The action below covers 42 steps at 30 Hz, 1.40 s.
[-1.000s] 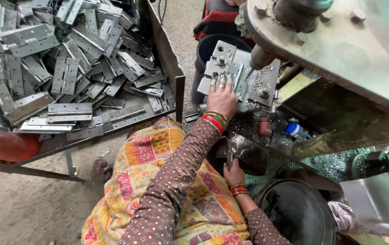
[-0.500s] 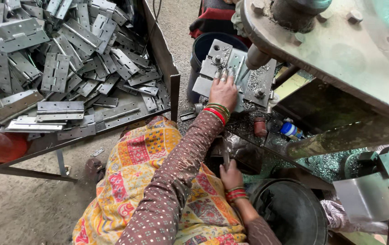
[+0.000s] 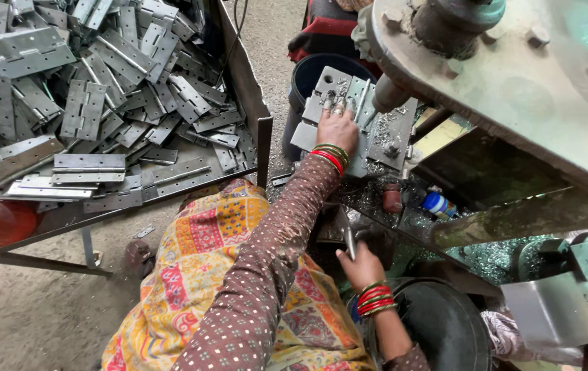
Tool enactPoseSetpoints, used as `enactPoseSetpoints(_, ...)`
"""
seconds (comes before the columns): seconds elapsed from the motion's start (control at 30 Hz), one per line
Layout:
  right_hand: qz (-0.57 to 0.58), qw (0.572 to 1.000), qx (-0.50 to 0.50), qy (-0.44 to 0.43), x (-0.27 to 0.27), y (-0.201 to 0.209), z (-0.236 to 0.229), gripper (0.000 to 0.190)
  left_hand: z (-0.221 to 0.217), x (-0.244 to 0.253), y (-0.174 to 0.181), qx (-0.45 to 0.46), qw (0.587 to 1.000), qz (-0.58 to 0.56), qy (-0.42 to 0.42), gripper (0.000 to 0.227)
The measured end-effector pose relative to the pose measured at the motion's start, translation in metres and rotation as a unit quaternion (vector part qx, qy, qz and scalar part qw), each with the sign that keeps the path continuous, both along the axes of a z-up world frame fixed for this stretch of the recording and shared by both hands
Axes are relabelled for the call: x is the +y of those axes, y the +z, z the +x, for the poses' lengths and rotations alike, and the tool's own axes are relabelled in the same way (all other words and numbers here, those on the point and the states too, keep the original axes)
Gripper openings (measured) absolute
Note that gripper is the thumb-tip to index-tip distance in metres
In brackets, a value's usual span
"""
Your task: The person repeatedly picks up metal brackets from a nearby table and places them into a manual punching machine. They operate the machine's lever to punch holes in each bracket, then remove the finished piece and return it to the table. This cycle continues throughout the clip.
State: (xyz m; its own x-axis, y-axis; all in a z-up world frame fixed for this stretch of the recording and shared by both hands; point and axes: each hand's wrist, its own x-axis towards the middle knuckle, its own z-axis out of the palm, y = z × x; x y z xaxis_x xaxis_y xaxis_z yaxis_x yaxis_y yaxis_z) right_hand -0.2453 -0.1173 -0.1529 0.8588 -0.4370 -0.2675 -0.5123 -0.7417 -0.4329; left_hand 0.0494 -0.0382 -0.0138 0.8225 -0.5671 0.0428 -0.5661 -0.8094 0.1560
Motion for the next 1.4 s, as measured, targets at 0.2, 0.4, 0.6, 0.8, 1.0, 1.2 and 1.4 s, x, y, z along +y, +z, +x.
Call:
enactPoseSetpoints(0.2,-0.02,0.996,-0.077,-0.027,0.023,-0.098,-0.001,0.04,0.003,0.002,0.005,-0.058,0.998,-0.031,-0.002,0.025)
enactPoseSetpoints(0.4,-0.007,0.996,-0.092,-0.012,0.004,-0.117,-0.002,0.058,-0.03,0.039,0.025,0.085,0.995,-0.052,-0.02,0.021)
enactPoseSetpoints(0.6,0.067,0.997,0.01,-0.028,-0.019,-0.01,-0.005,0.048,-0.081,0.162,-0.021,-0.286,0.892,-0.337,0.094,0.035)
enactPoseSetpoints(0.8,0.12,0.991,0.053,-0.014,-0.027,0.019,0.019,0.04,-0.057,0.339,-0.081,-0.086,0.741,-0.372,0.553,0.047)
enactPoseSetpoints(1.0,0.12,0.989,0.07,-0.049,-0.042,-0.001,0.023,0.034,-0.049,0.408,-0.128,0.042,0.792,-0.041,0.608,0.076)
enactPoseSetpoints(1.2,0.137,0.986,0.076,-0.054,-0.05,-0.004,0.023,0.032,-0.03,0.396,-0.158,-0.098,0.789,0.009,0.607,0.052)
enactPoseSetpoints(1.4,0.117,0.989,0.053,-0.067,-0.026,0.019,0.016,0.033,-0.032,0.385,-0.134,-0.156,0.793,0.008,0.589,0.023)
